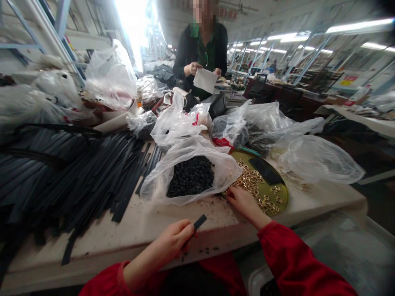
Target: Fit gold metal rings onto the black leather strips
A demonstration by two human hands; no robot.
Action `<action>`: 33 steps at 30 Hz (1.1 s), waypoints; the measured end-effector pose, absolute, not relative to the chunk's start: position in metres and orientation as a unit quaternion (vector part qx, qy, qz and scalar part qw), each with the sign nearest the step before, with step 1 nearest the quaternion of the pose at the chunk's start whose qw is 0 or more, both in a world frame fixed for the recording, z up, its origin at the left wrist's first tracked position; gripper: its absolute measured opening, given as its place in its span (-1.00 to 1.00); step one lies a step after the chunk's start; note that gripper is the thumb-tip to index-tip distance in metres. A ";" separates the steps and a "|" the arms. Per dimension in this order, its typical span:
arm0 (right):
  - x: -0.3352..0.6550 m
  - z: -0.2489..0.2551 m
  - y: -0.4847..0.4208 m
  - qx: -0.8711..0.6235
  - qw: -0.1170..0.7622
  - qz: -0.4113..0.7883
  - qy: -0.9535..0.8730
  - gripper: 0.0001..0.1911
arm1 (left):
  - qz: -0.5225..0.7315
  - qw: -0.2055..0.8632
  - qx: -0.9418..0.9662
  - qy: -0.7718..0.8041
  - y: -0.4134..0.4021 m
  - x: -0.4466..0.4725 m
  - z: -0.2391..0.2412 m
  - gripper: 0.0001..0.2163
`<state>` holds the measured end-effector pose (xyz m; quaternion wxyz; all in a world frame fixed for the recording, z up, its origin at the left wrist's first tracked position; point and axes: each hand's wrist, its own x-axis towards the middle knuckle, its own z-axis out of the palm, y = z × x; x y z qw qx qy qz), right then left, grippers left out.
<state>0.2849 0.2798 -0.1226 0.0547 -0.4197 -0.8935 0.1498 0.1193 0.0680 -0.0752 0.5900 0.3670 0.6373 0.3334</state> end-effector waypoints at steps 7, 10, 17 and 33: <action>0.277 -0.091 0.244 -0.394 0.125 0.496 -0.764 -0.73 | 0.359 0.376 0.488 0.701 0.076 0.120 -0.065 -0.75; 0.261 -0.076 0.212 -0.327 0.139 0.751 -0.556 -0.72 | 0.377 0.316 0.514 0.703 0.079 0.119 -0.058 -0.77; 0.240 -0.080 0.175 -0.299 0.158 0.797 -0.501 -0.68 | 0.312 0.235 0.548 0.739 0.058 0.112 -0.060 -0.80; 0.235 -0.093 0.159 -0.249 0.154 0.772 -0.564 -0.72 | 0.344 0.509 0.405 0.677 0.045 0.097 -0.072 -0.74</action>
